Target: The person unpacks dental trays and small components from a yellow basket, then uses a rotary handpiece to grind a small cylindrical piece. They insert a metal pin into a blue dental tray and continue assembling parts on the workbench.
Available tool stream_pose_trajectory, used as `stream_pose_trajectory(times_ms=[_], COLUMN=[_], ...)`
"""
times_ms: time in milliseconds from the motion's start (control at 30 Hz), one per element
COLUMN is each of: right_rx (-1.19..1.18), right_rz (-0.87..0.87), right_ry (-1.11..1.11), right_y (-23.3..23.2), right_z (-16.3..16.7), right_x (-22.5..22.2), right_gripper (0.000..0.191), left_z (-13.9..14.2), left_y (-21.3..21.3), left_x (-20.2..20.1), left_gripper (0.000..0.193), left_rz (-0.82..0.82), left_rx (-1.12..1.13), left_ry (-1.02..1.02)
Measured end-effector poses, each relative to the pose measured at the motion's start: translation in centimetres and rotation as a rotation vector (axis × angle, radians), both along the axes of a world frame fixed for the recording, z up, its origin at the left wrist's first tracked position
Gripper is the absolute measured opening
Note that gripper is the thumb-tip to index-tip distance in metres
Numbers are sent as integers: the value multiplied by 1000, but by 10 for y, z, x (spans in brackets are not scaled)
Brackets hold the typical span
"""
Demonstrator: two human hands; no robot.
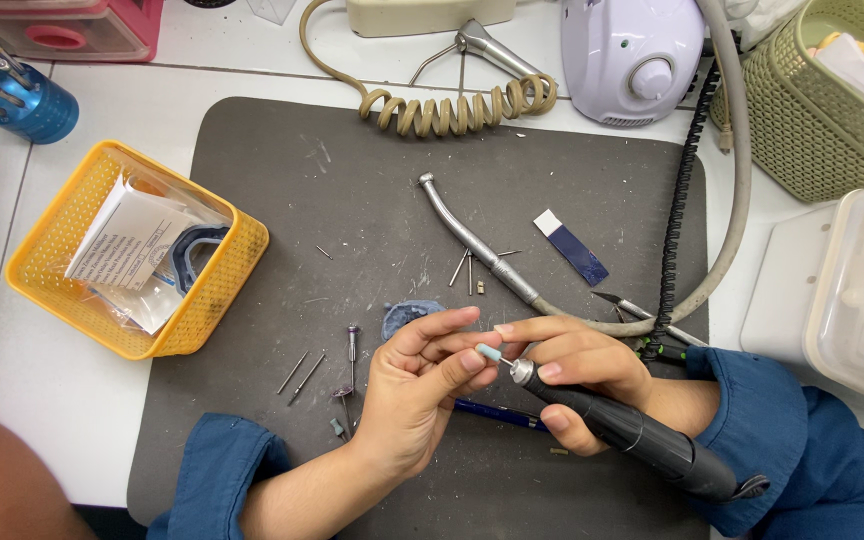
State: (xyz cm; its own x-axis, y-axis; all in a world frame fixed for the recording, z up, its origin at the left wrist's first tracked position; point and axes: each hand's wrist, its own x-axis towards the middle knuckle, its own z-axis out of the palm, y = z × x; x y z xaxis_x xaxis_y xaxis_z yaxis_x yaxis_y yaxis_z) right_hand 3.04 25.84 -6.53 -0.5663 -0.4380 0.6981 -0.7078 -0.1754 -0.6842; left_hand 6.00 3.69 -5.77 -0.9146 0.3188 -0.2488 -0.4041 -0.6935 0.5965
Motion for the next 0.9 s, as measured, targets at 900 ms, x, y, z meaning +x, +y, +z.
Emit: stream_pose_trajectory(times_ms=[900], right_rx=[495], right_rz=[-362], right_ry=[265], right_y=[-1], right_z=[55], right_x=[-34], right_gripper=[35], left_z=[3], left_y=[-62], left_x=[-66], left_gripper=[30], left_rz=[479], left_rx=[-372], left_ry=[483])
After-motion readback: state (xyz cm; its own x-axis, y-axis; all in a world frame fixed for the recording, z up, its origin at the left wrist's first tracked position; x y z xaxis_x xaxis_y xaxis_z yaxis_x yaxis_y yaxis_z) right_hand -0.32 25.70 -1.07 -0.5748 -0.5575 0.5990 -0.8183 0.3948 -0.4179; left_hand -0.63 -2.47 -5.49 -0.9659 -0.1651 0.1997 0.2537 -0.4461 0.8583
